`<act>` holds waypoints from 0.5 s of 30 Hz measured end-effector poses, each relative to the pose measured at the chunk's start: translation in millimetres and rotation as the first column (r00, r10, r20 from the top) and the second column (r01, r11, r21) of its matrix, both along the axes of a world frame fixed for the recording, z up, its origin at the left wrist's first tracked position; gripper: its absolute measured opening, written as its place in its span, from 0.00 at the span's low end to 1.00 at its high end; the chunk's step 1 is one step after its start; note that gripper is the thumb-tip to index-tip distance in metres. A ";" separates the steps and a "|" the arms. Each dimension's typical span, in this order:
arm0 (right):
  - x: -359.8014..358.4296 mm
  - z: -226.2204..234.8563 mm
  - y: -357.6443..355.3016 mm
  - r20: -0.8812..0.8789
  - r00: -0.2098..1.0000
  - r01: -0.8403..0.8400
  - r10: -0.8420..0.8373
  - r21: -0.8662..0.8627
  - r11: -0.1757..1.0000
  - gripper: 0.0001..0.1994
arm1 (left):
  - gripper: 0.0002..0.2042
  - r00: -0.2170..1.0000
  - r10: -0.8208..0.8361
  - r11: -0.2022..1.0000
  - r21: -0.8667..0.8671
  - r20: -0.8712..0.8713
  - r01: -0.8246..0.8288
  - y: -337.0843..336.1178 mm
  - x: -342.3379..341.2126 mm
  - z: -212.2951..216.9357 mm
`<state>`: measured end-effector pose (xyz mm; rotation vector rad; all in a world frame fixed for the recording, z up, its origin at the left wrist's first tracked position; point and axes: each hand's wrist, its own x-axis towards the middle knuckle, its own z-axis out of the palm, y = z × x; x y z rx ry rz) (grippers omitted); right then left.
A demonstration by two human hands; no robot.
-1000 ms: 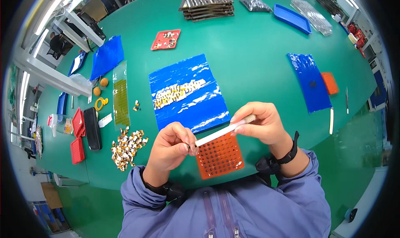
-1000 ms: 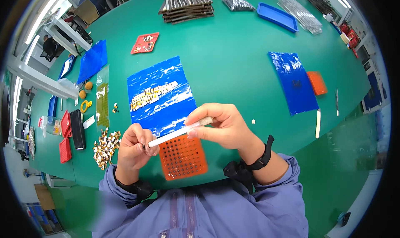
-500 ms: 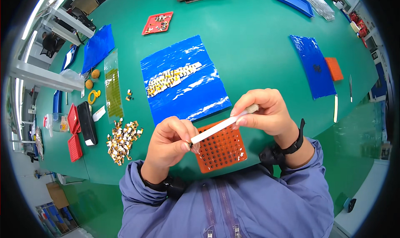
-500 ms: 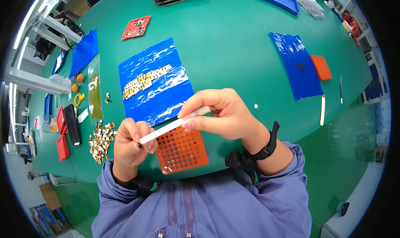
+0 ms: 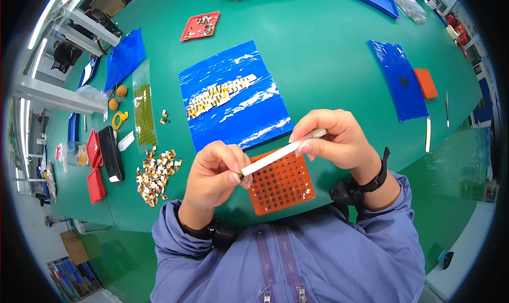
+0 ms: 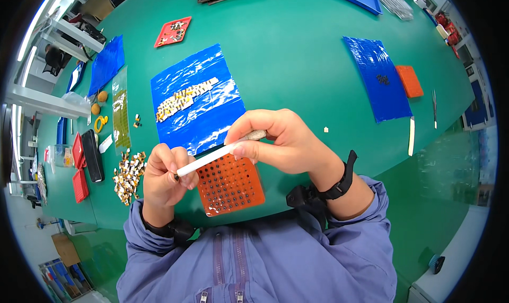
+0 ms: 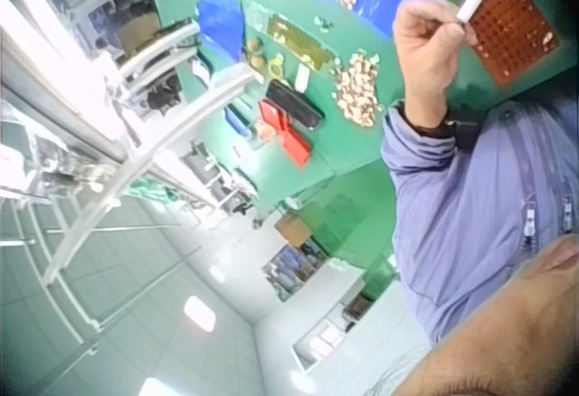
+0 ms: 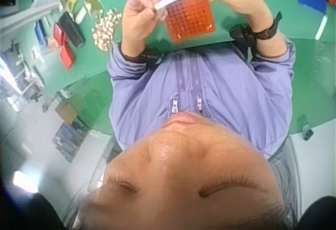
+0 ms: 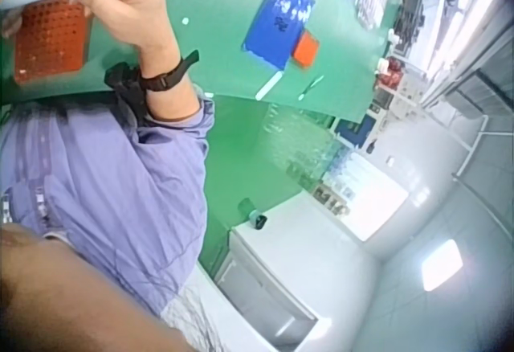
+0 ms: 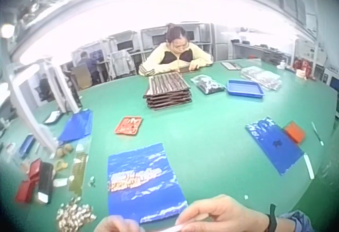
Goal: The person uses a white stick-like tool to pick up small electronic components from a blue sheet and place them into holes on an orange grid. The person repeats this process continuously, moving components one at a time from the source pile to the grid.
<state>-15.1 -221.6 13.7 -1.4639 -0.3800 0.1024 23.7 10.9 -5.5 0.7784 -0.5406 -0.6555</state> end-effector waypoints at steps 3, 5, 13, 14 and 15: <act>0.4 -0.9 1.0 0.066 0.998 0.023 -0.021 -0.027 0.999 0.04 | 0.07 1.000 0.001 1.000 0.009 0.006 -0.001 0.0 -0.2 0.4; 3.8 -4.2 4.1 0.212 0.976 0.060 -0.047 -0.054 0.997 0.04 | 0.07 1.000 0.003 1.000 0.011 -0.002 -0.003 0.3 -0.6 0.5; 2.0 0.2 4.2 0.289 0.956 0.110 -0.051 -0.192 0.975 0.04 | 0.05 1.000 0.015 1.000 -0.019 -0.027 -0.015 -0.8 -2.6 0.8; 2.2 0.3 6.2 0.322 0.944 0.130 -0.071 -0.167 0.977 0.04 | 0.05 1.000 0.018 1.000 -0.014 -0.023 -0.019 -0.5 -2.8 0.7; 2.3 0.4 5.8 0.327 0.944 0.115 -0.050 -0.185 0.976 0.04 | 0.05 1.000 0.017 1.000 -0.020 -0.018 -0.017 -0.5 -3.0 0.4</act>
